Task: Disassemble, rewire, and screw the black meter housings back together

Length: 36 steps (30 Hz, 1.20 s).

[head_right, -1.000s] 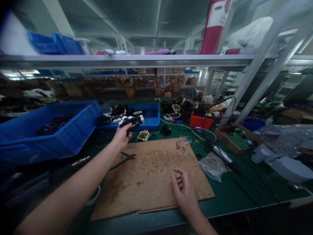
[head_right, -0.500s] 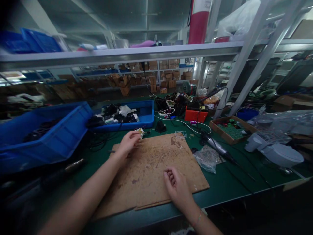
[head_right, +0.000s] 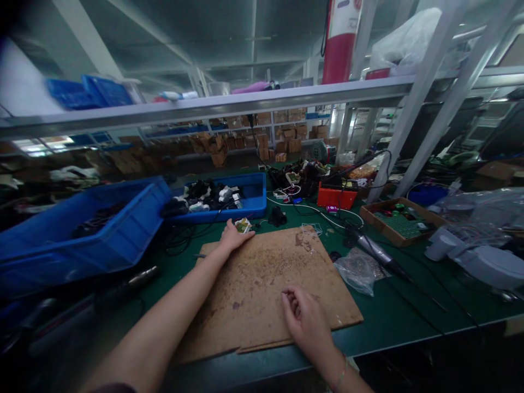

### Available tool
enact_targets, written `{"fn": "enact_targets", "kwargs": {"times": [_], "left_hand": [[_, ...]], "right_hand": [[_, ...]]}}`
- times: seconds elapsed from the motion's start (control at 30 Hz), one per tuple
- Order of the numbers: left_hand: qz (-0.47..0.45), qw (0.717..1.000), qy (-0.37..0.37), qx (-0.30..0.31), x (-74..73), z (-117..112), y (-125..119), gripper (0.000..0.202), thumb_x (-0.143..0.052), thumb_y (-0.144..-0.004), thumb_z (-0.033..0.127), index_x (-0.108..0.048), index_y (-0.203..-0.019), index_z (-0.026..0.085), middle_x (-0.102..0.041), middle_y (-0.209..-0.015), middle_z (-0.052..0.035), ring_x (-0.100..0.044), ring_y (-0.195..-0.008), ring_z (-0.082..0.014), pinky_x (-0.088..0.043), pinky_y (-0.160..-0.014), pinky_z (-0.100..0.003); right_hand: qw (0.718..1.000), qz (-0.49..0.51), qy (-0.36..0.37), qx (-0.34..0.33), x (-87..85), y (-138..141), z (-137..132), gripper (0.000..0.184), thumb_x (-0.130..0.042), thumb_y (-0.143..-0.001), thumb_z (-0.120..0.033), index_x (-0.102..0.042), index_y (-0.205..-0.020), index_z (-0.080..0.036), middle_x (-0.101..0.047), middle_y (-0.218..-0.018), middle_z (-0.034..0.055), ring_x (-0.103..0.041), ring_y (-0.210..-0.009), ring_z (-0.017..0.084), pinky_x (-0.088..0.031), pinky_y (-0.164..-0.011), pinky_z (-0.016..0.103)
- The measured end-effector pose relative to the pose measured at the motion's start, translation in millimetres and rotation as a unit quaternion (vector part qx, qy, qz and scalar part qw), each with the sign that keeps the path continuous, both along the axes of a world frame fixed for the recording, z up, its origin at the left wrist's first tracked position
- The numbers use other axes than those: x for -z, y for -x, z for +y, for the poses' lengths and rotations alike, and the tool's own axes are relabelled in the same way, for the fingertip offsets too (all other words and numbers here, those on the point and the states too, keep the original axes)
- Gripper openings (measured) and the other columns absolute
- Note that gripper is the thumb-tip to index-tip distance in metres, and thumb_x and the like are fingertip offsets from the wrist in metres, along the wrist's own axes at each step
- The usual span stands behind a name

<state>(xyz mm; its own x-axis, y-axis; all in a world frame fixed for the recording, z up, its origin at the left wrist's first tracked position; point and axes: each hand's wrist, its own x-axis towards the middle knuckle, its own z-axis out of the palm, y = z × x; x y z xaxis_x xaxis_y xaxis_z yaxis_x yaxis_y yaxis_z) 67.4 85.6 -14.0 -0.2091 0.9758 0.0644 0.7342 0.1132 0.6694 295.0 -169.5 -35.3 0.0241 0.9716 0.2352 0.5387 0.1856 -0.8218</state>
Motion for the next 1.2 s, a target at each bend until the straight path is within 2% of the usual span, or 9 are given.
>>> {"fn": "enact_targets", "kwargs": {"times": [0.2,0.3,0.43,0.57,0.7,0.8,0.93,1.07,1.2], "left_hand": [[-0.041,0.998,0.001,-0.045,-10.3,1.8,-7.6,0.083,-0.083,-0.059,0.054,-0.052,-0.127,0.018,-0.057,-0.135,-0.0250,-0.049,-0.132,-0.0461,-0.037,-0.105,-0.058],[-0.098,0.995,-0.030,-0.018,-29.3,-1.9,-6.6,0.069,-0.079,-0.064,0.057,-0.059,-0.118,0.018,-0.063,-0.128,-0.0205,-0.057,-0.124,-0.0398,-0.043,-0.100,-0.049],[-0.200,0.977,-0.068,0.042,-66.1,-12.9,-7.9,0.063,-0.071,-0.074,0.061,-0.061,-0.118,0.017,-0.069,-0.116,-0.0133,-0.067,-0.102,-0.0267,-0.051,-0.083,-0.034],[-0.287,0.949,-0.068,0.107,-105.8,-45.1,-4.9,0.062,-0.070,-0.074,0.064,-0.065,-0.118,0.019,-0.071,-0.106,-0.0078,-0.068,-0.093,-0.0212,-0.052,-0.072,-0.027],[-0.364,0.919,-0.062,0.140,-129.2,-91.6,9.0,0.056,-0.072,-0.076,0.061,-0.067,-0.116,0.021,-0.070,-0.111,-0.0060,-0.066,-0.102,-0.0219,-0.053,-0.078,-0.028],[-0.418,0.898,-0.047,0.129,-129.0,-125.1,20.2,0.052,-0.077,-0.076,0.053,-0.067,-0.115,0.020,-0.069,-0.113,-0.0060,-0.066,-0.103,-0.0211,-0.053,-0.083,-0.029],[-0.452,0.884,-0.016,0.116,-113.6,-165.7,29.4,0.051,-0.077,-0.076,0.049,-0.066,-0.116,0.019,-0.070,-0.112,-0.0078,-0.067,-0.099,-0.0214,-0.053,-0.083,-0.030],[-0.458,0.884,-0.028,0.092,-98.5,-194.4,41.5,0.050,-0.074,-0.080,0.048,-0.064,-0.120,0.020,-0.069,-0.121,-0.0094,-0.067,-0.104,-0.0241,-0.055,-0.087,-0.034],[-0.391,0.913,-0.108,0.046,-95.7,-198.5,62.7,0.058,-0.079,-0.075,0.045,-0.062,-0.125,0.021,-0.067,-0.126,-0.0082,-0.066,-0.111,-0.0257,-0.054,-0.093,-0.035]], "right_hand": [[1.000,0.000,-0.010,0.011,0.8,0.1,-0.1,0.022,-0.048,-0.101,-0.039,-0.062,-0.098,-0.022,-0.067,-0.085,0.0052,-0.064,-0.073,0.019,-0.050,-0.067,0.031],[1.000,-0.003,-0.016,0.013,0.5,0.1,0.2,0.022,-0.049,-0.101,-0.039,-0.062,-0.097,-0.022,-0.067,-0.082,0.0053,-0.063,-0.070,0.019,-0.051,-0.065,0.032],[1.000,-0.014,-0.020,0.004,1.0,-0.1,-0.7,0.022,-0.049,-0.100,-0.039,-0.062,-0.099,-0.022,-0.067,-0.082,0.0058,-0.063,-0.069,0.020,-0.050,-0.063,0.033],[1.000,0.000,-0.017,0.001,1.0,-2.1,-0.6,0.023,-0.049,-0.100,-0.040,-0.062,-0.100,-0.021,-0.067,-0.085,0.0067,-0.063,-0.071,0.020,-0.052,-0.065,0.034],[1.000,0.014,-0.008,-0.015,-7.8,4.3,7.8,0.027,-0.051,-0.098,-0.041,-0.056,-0.116,-0.021,-0.065,-0.099,0.0094,-0.066,-0.081,0.021,-0.056,-0.070,0.035],[0.999,0.024,-0.015,-0.023,-20.4,25.5,19.5,0.049,-0.060,-0.093,-0.046,-0.045,-0.132,-0.021,-0.061,-0.118,0.0137,-0.065,-0.100,0.025,-0.057,-0.081,0.039],[0.997,0.013,0.013,-0.076,-36.2,66.5,29.8,0.083,-0.074,-0.079,-0.056,-0.035,-0.141,-0.018,-0.054,-0.135,0.0187,-0.057,-0.122,0.032,-0.051,-0.099,0.048],[0.986,-0.002,0.043,-0.158,-44.0,92.4,25.1,0.057,-0.068,-0.086,-0.049,-0.047,-0.129,-0.020,-0.063,-0.121,0.0128,-0.062,-0.113,0.029,-0.049,-0.099,0.045],[0.985,0.008,0.036,-0.170,-40.2,94.2,19.2,0.048,-0.069,-0.086,-0.042,-0.049,-0.125,-0.022,-0.063,-0.118,0.0096,-0.062,-0.109,0.026,-0.049,-0.095,0.041]]}}
